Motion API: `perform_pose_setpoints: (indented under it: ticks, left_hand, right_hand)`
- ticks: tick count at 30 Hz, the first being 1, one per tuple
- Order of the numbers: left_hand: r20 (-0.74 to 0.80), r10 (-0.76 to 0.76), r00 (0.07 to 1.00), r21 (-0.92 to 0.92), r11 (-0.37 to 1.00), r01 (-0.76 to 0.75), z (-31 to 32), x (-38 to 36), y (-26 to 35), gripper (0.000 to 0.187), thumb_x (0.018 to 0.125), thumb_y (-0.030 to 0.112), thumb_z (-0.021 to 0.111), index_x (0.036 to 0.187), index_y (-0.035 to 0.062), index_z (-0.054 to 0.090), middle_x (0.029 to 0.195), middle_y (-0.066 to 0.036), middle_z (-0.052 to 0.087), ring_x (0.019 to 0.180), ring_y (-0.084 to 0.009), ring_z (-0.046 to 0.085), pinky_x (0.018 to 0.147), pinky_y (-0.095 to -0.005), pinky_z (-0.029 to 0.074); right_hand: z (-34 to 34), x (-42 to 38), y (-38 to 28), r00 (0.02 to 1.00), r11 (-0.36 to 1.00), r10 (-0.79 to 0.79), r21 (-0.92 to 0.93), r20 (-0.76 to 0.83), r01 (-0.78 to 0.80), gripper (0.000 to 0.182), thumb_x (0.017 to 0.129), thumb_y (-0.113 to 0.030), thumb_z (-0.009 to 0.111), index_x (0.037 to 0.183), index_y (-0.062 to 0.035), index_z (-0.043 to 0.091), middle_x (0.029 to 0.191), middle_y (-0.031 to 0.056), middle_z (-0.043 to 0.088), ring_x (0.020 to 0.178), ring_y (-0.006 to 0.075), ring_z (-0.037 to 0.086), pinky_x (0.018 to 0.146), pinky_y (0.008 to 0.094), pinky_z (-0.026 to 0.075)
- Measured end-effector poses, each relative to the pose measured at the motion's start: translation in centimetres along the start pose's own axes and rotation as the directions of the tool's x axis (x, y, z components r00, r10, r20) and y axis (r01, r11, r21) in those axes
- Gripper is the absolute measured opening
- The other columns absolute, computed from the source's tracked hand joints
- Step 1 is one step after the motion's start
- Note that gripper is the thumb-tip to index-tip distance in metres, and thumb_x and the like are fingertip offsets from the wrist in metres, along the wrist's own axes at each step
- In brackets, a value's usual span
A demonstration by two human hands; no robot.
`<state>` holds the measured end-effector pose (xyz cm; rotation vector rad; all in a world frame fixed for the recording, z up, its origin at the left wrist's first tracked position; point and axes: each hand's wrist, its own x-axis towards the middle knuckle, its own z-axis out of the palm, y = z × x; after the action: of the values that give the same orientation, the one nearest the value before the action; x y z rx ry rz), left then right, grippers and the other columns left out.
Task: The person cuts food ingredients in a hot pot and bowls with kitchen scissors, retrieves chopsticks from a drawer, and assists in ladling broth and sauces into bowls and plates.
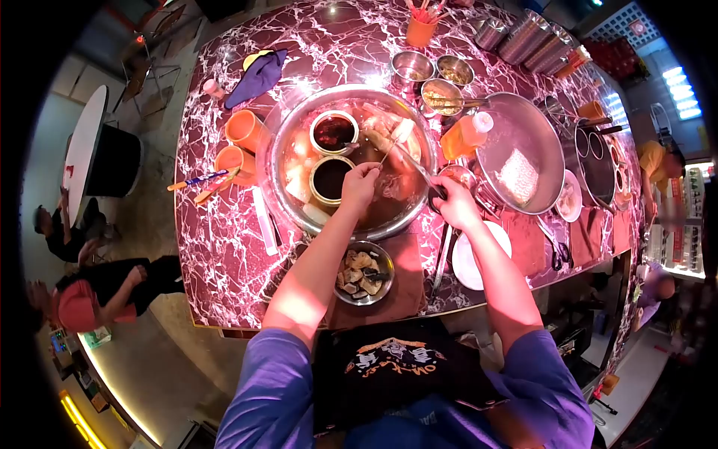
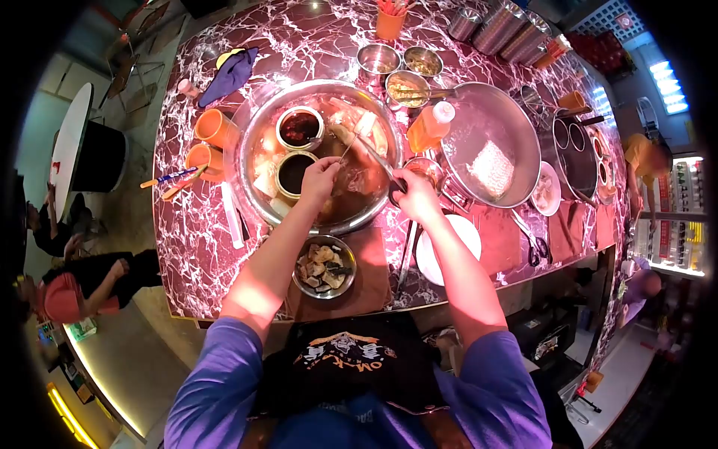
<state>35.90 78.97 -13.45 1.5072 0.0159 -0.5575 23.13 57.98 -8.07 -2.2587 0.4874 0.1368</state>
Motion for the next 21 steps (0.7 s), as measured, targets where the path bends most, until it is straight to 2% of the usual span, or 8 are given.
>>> perform_pose_setpoints:
  ticks: [2,4,7,8,9,11,15,21]
  left_hand:
    - [0.003,-0.041,0.999,-0.06,0.997,0.041,-0.1,-0.6,0.1,0.022,0.092,0.014,0.062,0.108,-0.0001,0.068,0.073,0.004,0.058,0.06,-0.0047,0.048,0.055,-0.0207,0.038]
    - [-0.022,0.122,0.992,0.058,0.991,-0.12,-0.8,-1.3,-0.2,0.022,0.093,0.014,0.062,0.109,0.0012,0.068,0.073,0.003,0.06,0.061,-0.0052,0.05,0.053,-0.021,0.04]
    - [-0.028,0.262,0.965,0.291,0.925,-0.243,-3.3,-4.6,1.0,0.021,0.093,0.014,0.061,0.11,0.0033,0.068,0.075,0.001,0.062,0.061,-0.005,0.053,0.051,-0.0224,0.042]
    - [-0.001,0.313,0.95,0.369,0.883,-0.291,-4.6,-5.8,1.0,0.02,0.095,0.014,0.059,0.11,0.0045,0.068,0.077,-0.001,0.063,0.062,-0.0059,0.058,0.049,-0.0242,0.044]
    - [-0.018,0.318,0.948,0.413,0.866,-0.283,-5.6,-7.6,1.9,0.019,0.091,0.019,0.062,0.104,0.0091,0.071,0.093,-0.011,0.071,0.083,-0.0263,0.068,0.072,-0.0338,0.052]
    - [0.054,0.553,0.831,0.601,0.647,-0.469,-7.9,-11.6,3.9,0.017,0.09,0.018,0.063,0.102,0.0097,0.071,0.088,-0.01,0.068,0.081,-0.0289,0.067,0.07,-0.0356,0.052]
    - [0.145,0.573,0.807,0.716,0.501,-0.485,-11.6,-18.1,3.7,0.016,0.088,0.015,0.063,0.101,0.0126,0.071,0.083,-0.009,0.065,0.077,-0.0296,0.064,0.066,-0.0377,0.05]
    - [0.179,0.494,0.851,0.777,0.46,-0.431,-14.5,-25.2,2.0,0.015,0.085,0.019,0.064,0.097,0.0154,0.071,0.076,-0.005,0.061,0.073,-0.0271,0.063,0.062,-0.0385,0.049]
  right_hand:
    - [-1.0,-2.1,1.4,0.999,1.0,0.022,-0.004,0.034,-0.022,0.048,0.077,-0.01,0.07,0.124,-0.013,0.059,0.106,0.017,0.069,0.101,0.0323,0.067,0.088,0.0391,0.051]
    - [-3.2,-4.9,0.8,0.998,0.999,0.038,0.022,0.055,-0.04,0.047,0.077,-0.007,0.067,0.122,-0.0129,0.059,0.107,0.0154,0.069,0.103,0.031,0.066,0.089,0.0382,0.051]
    - [-7.7,-9.2,-4.5,0.982,0.956,0.18,-0.244,0.062,-0.161,0.053,0.073,-0.019,0.07,0.124,-0.0152,0.054,0.105,0.0133,0.066,0.097,0.0314,0.065,0.085,0.0389,0.051]
    - [-8.5,-10.4,-4.9,0.996,0.937,0.083,-0.342,0.019,-0.071,0.055,0.072,-0.022,0.071,0.124,-0.0164,0.054,0.105,0.0135,0.065,0.097,0.0324,0.064,0.085,0.0401,0.051]
    - [-9.1,-11.6,-5.6,1.0,0.899,-0.018,-0.437,-0.012,0.011,0.057,0.071,-0.024,0.071,0.124,-0.0177,0.054,0.105,0.0138,0.063,0.098,0.0334,0.063,0.086,0.0412,0.051]
    - [-10.5,-13.6,-8.3,0.992,0.816,-0.101,-0.565,0.072,0.124,0.056,0.07,-0.026,0.072,0.122,-0.017,0.054,0.103,0.0151,0.06,0.102,0.0363,0.06,0.089,0.0455,0.05]
    - [-9.0,-16.2,-11.4,0.949,0.762,-0.242,-0.566,0.201,0.314,0.058,0.068,-0.025,0.074,0.122,-0.0136,0.055,0.101,0.0157,0.06,0.1,0.0359,0.06,0.088,0.0457,0.049]
    - [-3.6,-19.5,-13.5,0.92,0.725,-0.174,-0.587,0.35,0.36,0.056,0.069,-0.023,0.074,0.12,-0.0112,0.055,0.095,0.0154,0.059,0.098,0.0343,0.059,0.087,0.0453,0.049]
